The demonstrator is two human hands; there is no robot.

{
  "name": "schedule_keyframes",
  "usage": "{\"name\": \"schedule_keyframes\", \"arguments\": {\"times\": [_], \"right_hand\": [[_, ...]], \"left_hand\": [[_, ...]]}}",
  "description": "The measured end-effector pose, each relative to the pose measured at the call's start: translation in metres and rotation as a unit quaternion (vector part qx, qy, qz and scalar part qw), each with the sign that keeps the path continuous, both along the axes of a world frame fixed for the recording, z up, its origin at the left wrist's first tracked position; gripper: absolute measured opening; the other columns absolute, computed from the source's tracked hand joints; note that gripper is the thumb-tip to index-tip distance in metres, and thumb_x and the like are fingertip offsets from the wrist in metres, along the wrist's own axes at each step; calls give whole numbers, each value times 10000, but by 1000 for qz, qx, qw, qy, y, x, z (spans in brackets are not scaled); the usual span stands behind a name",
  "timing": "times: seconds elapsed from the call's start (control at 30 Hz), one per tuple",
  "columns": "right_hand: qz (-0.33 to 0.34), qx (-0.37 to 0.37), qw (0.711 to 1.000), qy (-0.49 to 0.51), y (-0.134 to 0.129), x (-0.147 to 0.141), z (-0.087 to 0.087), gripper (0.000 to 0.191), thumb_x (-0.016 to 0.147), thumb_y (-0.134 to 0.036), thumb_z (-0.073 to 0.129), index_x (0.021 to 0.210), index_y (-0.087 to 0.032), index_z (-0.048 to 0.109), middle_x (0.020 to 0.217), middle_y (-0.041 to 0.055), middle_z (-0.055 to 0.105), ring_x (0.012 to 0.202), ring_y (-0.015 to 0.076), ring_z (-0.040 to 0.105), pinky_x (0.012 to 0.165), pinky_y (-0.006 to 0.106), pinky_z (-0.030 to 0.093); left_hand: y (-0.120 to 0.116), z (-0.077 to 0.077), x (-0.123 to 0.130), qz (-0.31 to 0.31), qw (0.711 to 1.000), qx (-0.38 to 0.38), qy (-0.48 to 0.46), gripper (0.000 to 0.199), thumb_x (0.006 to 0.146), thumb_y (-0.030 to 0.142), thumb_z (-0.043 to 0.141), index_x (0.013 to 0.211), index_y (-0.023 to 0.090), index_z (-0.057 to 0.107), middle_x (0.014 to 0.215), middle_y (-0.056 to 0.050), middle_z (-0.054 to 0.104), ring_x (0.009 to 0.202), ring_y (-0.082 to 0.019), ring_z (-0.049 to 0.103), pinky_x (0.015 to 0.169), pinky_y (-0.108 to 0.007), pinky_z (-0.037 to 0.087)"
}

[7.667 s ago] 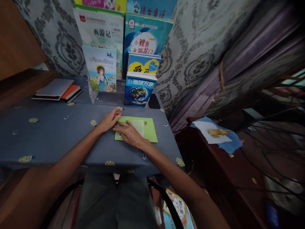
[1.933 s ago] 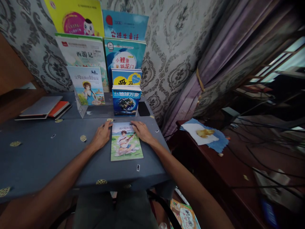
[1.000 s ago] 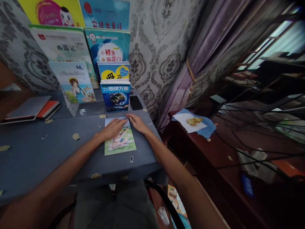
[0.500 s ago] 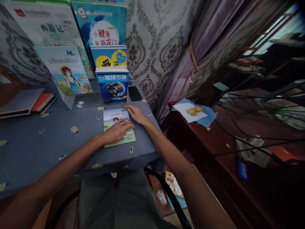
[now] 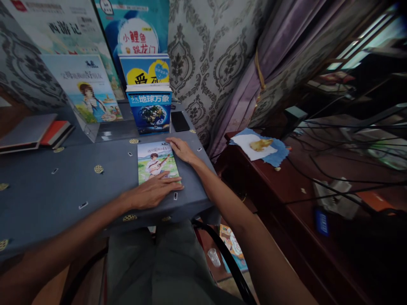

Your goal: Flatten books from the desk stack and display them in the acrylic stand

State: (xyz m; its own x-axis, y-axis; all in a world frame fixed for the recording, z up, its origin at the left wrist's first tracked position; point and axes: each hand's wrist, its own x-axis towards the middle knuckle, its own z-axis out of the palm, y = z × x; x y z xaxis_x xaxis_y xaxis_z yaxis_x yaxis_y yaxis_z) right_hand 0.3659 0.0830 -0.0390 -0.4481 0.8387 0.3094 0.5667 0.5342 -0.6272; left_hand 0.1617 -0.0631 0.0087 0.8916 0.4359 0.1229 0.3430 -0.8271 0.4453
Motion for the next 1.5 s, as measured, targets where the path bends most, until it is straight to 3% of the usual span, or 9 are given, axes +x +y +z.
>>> {"name": "schedule_keyframes", "arguments": {"times": [0.1, 0.2, 0.37, 0.5, 0.57, 0.7, 0.93, 1.3, 1.5], "right_hand": [[-4, 1, 1000, -4, -2, 0, 1, 386, 1057, -264, 372, 1361, -199, 601, 1336, 82, 688, 1234, 222, 610, 1099, 395, 446], [-16, 1, 1000, -21, -4, -1, 5, 385, 1056, -264, 378, 1357, -199, 609, 1320, 90, 689, 1232, 236, 605, 1097, 413, 446], [-15, 48, 997, -60, -44, -21, 21, 387, 1044, -250, 404, 1353, -172, 622, 1431, 123, 618, 1394, 265, 500, 1195, 480, 353], [67, 73, 992, -77, -129, -54, 28, 460, 1082, -340, 335, 1487, -199, 503, 1545, 97, 522, 1502, 232, 376, 1249, 499, 290], [94, 70, 989, -92, -172, -67, 26, 561, 1075, -431, 358, 1535, -118, 428, 1592, 160, 447, 1541, 263, 300, 1268, 528, 252], [85, 59, 987, -121, -216, -78, 18, 767, 1028, -521, 453, 1552, 25, 334, 1606, 263, 369, 1567, 350, 201, 1281, 575, 204], [77, 66, 984, -147, -217, -74, 13, 838, 986, -552, 534, 1560, 21, 323, 1623, 277, 316, 1575, 353, 151, 1291, 560, 201], [46, 100, 969, -223, -228, -67, 17, 855, 953, -566, 600, 1520, 35, 381, 1608, 276, 359, 1554, 359, 239, 1258, 507, 295], [59, 100, 970, -212, -211, -62, 43, 481, 1044, -381, 488, 1388, -53, 558, 1449, 217, 585, 1401, 327, 492, 1161, 498, 416]], "left_hand": [[-8, 0, -12, 46, 997, -30, -53, 477, 991, 125, 384, 1369, 342, 578, 1429, -1, 642, 1381, -203, 545, 1202, -468, 390], [-13, -1, -28, 161, 977, -82, -117, 377, 1033, 225, 362, 1301, 255, 625, 1340, -61, 690, 1281, -219, 623, 1102, -420, 499], [-28, -8, -60, 347, 925, -25, -153, 345, 1032, 286, 369, 1264, 234, 620, 1228, -78, 716, 1150, -235, 674, 1016, -425, 552], [-54, -21, -72, 344, 934, 64, -77, 373, 1027, 287, 395, 1340, 254, 595, 1353, -90, 667, 1249, -254, 624, 1093, -463, 498], [-67, -30, -74, 322, 939, 110, -41, 426, 1015, 247, 394, 1409, 244, 555, 1428, -108, 625, 1320, -269, 582, 1119, -476, 472], [-85, -46, -72, 316, 934, 170, 6, 555, 1007, 186, 349, 1559, 230, 389, 1514, -133, 554, 1417, -282, 504, 1161, -505, 415], [-90, -48, -65, 317, 916, 241, 36, 565, 1049, 236, 342, 1607, 182, 275, 1516, -157, 546, 1409, -293, 515, 1137, -491, 416], [-92, -39, -61, 322, 910, 256, 58, 470, 1062, 261, 328, 1479, 125, 495, 1488, -153, 578, 1393, -276, 530, 1120, -466, 434], [-68, -31, -67, 325, 924, 200, 6, 412, 1068, 267, 316, 1332, 167, 616, 1349, -94, 689, 1343, -238, 567, 1076, -422, 496]]}}
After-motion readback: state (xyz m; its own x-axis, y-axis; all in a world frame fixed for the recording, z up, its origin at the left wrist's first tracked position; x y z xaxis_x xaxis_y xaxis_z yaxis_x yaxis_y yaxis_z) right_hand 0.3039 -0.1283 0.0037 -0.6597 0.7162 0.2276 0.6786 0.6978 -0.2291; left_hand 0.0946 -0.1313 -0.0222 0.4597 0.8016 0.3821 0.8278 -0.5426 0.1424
